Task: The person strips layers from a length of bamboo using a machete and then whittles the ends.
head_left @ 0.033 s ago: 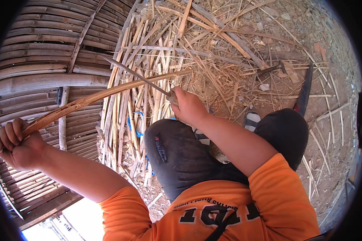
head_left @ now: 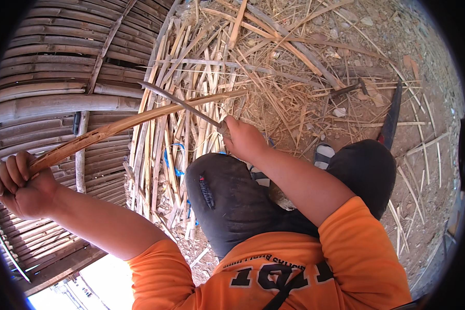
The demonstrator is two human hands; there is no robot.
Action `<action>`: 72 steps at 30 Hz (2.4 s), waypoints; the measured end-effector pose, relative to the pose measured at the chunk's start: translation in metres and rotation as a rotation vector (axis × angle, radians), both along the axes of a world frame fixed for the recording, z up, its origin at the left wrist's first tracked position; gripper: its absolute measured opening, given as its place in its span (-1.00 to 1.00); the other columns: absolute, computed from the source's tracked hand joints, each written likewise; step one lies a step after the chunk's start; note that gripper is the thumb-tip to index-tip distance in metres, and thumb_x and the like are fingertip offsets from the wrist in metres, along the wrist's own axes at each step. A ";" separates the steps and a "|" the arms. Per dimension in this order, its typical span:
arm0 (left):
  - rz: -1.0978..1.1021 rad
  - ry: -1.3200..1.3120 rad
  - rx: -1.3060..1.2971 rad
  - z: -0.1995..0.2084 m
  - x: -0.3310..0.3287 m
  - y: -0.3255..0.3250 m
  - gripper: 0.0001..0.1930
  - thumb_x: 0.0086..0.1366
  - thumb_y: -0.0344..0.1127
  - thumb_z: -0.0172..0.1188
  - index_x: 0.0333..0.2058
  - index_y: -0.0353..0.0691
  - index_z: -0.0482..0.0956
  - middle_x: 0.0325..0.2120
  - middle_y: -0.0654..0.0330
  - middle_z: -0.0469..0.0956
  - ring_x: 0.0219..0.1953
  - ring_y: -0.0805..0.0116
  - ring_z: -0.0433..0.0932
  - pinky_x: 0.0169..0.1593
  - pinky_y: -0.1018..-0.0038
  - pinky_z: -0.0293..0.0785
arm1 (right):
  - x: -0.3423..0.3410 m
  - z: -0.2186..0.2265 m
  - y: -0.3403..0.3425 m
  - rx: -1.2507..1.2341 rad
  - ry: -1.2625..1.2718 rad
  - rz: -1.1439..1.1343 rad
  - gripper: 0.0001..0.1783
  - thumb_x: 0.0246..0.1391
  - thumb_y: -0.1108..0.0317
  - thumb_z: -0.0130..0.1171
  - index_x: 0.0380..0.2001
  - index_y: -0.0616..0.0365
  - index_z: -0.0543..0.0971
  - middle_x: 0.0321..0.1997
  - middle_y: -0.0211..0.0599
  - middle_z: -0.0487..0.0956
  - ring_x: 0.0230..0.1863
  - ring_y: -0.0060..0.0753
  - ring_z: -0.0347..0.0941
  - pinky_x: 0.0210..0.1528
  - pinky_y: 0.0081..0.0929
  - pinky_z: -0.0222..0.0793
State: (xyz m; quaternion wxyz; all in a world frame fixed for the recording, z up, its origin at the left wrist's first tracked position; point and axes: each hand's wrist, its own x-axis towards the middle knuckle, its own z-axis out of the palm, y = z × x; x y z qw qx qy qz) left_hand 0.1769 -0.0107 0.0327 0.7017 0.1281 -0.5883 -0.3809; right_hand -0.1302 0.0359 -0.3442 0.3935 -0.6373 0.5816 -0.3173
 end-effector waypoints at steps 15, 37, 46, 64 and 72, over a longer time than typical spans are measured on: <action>0.565 -0.055 -0.038 0.003 -0.028 -0.008 -0.58 0.57 0.03 -0.23 -0.37 -0.15 0.32 -0.61 0.32 0.16 -0.60 0.46 0.08 -0.53 0.51 0.07 | 0.005 -0.012 0.007 -0.062 -0.017 0.013 -0.64 0.06 0.39 0.18 -0.10 0.26 0.35 -0.32 0.20 0.60 -0.24 0.27 0.57 -0.17 0.10 0.47; 1.290 0.109 0.134 -0.014 -0.077 -0.037 -0.46 0.60 -0.11 -0.33 -0.13 -0.43 0.58 -0.32 0.11 0.47 -0.43 0.32 0.46 -0.30 0.45 0.64 | -0.010 -0.049 -0.009 0.266 0.143 -0.044 -0.69 0.10 0.44 0.06 -0.06 0.25 0.39 -0.24 0.15 0.62 -0.15 0.23 0.59 -0.11 0.07 0.48; 1.257 0.072 0.101 -0.013 -0.053 -0.038 -0.50 0.60 -0.17 -0.31 -0.10 -0.44 0.58 -0.29 0.09 0.48 -0.41 0.32 0.47 -0.30 0.47 0.63 | -0.001 -0.030 -0.006 0.026 0.063 0.009 -0.61 0.07 0.37 0.19 -0.06 0.23 0.36 -0.22 0.17 0.59 -0.19 0.24 0.57 -0.16 0.05 0.48; 1.294 0.057 0.131 -0.013 -0.074 -0.034 -0.35 0.60 0.01 -0.43 -0.06 -0.42 0.58 -0.25 0.05 0.48 -0.38 0.32 0.47 -0.37 0.44 0.60 | 0.003 -0.046 -0.001 0.252 0.130 -0.022 -0.74 0.13 0.45 0.04 -0.10 0.26 0.39 -0.23 0.16 0.62 -0.16 0.21 0.59 -0.12 0.04 0.49; 1.298 0.048 0.137 -0.017 -0.068 -0.035 -0.33 0.59 0.03 -0.42 -0.09 -0.41 0.61 -0.20 0.03 0.48 -0.35 0.30 0.51 -0.29 0.41 0.69 | -0.012 -0.043 0.002 0.255 0.142 -0.074 -0.69 0.09 0.38 0.13 -0.11 0.25 0.40 -0.25 0.15 0.62 -0.19 0.25 0.59 -0.11 0.06 0.49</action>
